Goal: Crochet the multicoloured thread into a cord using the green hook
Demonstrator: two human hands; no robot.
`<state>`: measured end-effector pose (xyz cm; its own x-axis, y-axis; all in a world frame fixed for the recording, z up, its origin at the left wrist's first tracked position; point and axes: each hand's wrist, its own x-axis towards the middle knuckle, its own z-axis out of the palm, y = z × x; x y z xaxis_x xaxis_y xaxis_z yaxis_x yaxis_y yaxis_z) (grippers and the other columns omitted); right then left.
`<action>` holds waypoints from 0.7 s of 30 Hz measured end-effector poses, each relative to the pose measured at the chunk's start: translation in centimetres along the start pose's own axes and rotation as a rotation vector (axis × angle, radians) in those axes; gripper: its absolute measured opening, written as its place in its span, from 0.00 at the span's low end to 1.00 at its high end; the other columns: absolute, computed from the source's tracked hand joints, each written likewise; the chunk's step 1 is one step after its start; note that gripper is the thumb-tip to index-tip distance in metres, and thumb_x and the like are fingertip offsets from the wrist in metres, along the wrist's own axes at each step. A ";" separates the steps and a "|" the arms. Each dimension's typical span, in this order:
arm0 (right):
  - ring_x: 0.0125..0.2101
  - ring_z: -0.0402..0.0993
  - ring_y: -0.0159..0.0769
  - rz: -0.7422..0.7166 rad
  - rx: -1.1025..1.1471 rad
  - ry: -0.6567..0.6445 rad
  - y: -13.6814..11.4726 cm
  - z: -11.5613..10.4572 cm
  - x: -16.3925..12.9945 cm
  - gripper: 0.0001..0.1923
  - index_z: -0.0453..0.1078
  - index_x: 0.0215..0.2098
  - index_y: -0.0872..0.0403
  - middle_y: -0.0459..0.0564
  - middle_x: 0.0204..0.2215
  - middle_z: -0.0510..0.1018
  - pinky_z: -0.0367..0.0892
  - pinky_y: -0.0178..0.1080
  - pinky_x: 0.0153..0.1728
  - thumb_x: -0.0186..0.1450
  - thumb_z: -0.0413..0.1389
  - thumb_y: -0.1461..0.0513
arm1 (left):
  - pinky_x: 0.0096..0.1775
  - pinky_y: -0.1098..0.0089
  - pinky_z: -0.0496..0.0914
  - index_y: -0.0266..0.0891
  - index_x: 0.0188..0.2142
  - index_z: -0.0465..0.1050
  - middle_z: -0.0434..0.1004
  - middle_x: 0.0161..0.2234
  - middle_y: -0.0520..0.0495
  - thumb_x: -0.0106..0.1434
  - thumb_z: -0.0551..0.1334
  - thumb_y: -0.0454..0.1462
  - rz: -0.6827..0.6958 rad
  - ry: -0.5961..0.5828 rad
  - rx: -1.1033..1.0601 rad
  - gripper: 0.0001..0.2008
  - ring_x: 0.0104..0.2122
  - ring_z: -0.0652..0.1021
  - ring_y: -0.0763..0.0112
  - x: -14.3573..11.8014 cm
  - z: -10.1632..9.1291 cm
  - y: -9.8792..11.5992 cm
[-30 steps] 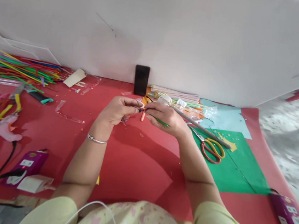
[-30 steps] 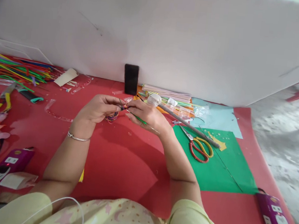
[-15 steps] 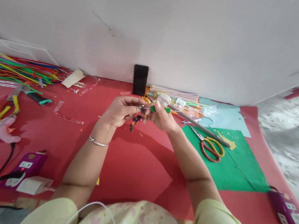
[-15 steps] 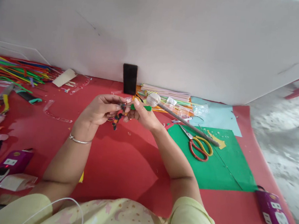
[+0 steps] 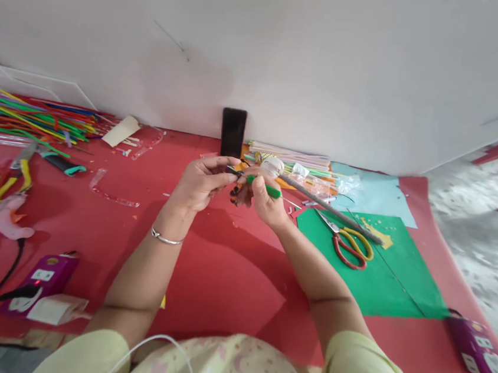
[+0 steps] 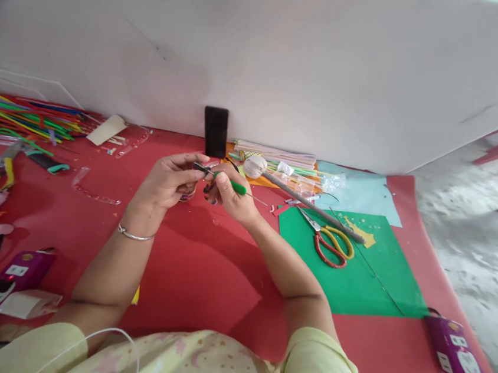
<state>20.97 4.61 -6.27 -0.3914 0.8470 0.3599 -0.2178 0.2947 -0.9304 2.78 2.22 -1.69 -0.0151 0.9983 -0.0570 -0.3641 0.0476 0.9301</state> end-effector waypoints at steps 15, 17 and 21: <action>0.22 0.71 0.35 0.138 0.127 0.381 2.2 2.8 -0.5 0.39 0.75 0.41 0.47 0.44 0.24 0.72 0.69 0.39 0.24 0.71 0.52 0.23 | 0.23 0.73 0.64 0.43 0.49 0.92 0.79 0.27 0.55 0.55 0.78 0.33 0.225 0.244 0.021 0.20 0.21 0.70 0.77 -0.1 2.1 -3.1; 0.22 0.70 0.34 0.092 0.119 0.357 2.5 2.7 -0.9 0.38 0.74 0.42 0.47 0.43 0.27 0.72 0.69 0.40 0.24 0.70 0.54 0.23 | 0.21 0.76 0.56 0.41 0.46 0.91 0.76 0.24 0.56 0.51 0.78 0.31 0.095 0.172 -0.124 0.20 0.19 0.63 0.82 0.1 2.0 -2.7; 0.24 0.71 0.32 0.060 0.152 0.251 2.9 1.6 -0.8 0.40 0.74 0.43 0.47 0.46 0.34 0.77 0.69 0.39 0.23 0.67 0.57 0.22 | 0.21 0.78 0.49 0.37 0.41 0.91 0.79 0.25 0.52 0.46 0.75 0.28 -0.105 0.038 -0.254 0.19 0.19 0.60 0.84 0.4 1.4 -1.5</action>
<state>19.22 4.10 -9.15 -0.1788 0.9492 0.2589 -0.3401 0.1873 -0.9216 4.63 2.56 -2.63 0.0020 0.9861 -0.1663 -0.5873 0.1358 0.7979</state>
